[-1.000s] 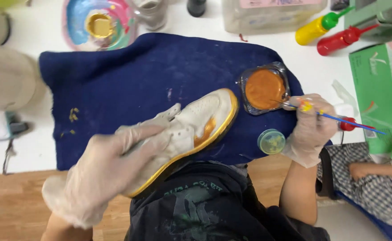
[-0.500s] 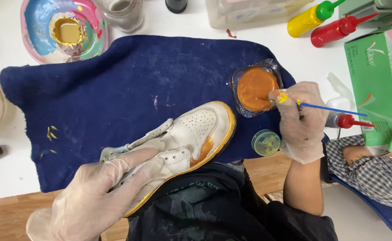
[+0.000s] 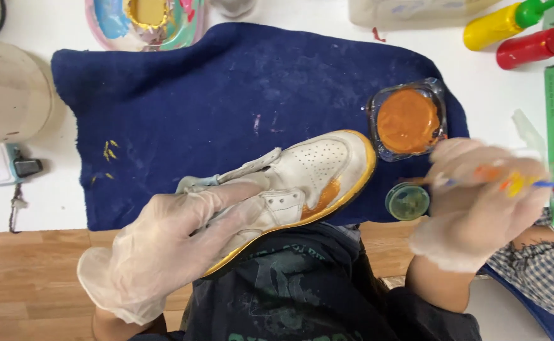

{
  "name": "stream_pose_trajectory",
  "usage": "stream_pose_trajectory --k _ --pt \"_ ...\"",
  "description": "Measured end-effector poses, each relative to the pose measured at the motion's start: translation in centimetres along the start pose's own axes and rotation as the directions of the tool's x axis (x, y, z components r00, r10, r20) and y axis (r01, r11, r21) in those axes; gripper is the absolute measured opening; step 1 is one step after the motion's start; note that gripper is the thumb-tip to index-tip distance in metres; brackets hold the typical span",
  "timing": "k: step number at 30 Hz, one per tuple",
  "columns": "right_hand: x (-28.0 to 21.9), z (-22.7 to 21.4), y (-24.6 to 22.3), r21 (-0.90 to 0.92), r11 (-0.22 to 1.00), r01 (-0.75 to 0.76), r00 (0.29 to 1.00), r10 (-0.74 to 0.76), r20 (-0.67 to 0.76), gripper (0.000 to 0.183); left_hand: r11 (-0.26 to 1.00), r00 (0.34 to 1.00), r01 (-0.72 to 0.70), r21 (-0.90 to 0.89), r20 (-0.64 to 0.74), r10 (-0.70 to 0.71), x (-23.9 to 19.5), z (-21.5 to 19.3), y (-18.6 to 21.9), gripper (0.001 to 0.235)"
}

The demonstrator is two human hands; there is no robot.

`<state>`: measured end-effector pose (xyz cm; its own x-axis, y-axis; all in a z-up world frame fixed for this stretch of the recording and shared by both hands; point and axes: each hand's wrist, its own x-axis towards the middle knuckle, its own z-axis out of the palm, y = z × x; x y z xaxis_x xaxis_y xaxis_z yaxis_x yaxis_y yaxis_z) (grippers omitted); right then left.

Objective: Painting the midsole of a white sneaker with orange paint using a small brush

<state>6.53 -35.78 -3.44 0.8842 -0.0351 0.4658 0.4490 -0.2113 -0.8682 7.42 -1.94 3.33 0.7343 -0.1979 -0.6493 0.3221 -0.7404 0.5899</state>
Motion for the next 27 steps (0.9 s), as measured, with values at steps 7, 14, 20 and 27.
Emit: stream_pose_trajectory --k 7,14,20,27 --pt "0.4 3.3 -0.9 0.262 0.964 0.043 0.947 -0.122 0.297 0.016 0.954 0.949 -0.294 0.056 -0.101 0.298 0.0 0.9 -1.8 0.039" --pt "-0.2 4.4 -1.6 0.17 0.985 0.042 0.972 -0.08 0.222 0.019 0.844 0.826 -0.527 0.096 -0.173 0.536 0.0 1.1 -2.3 0.036" --pt "-0.6 4.9 -1.7 0.138 0.988 0.064 0.978 -0.09 0.189 0.023 0.832 0.809 -0.541 0.124 -0.194 0.555 0.0 1.2 -2.4 0.035" --pt "-0.7 4.7 -1.3 0.107 0.982 0.158 0.969 -0.175 0.172 0.011 0.808 0.774 -0.577 0.118 -0.237 0.587 0.1 1.2 -2.3 0.033"
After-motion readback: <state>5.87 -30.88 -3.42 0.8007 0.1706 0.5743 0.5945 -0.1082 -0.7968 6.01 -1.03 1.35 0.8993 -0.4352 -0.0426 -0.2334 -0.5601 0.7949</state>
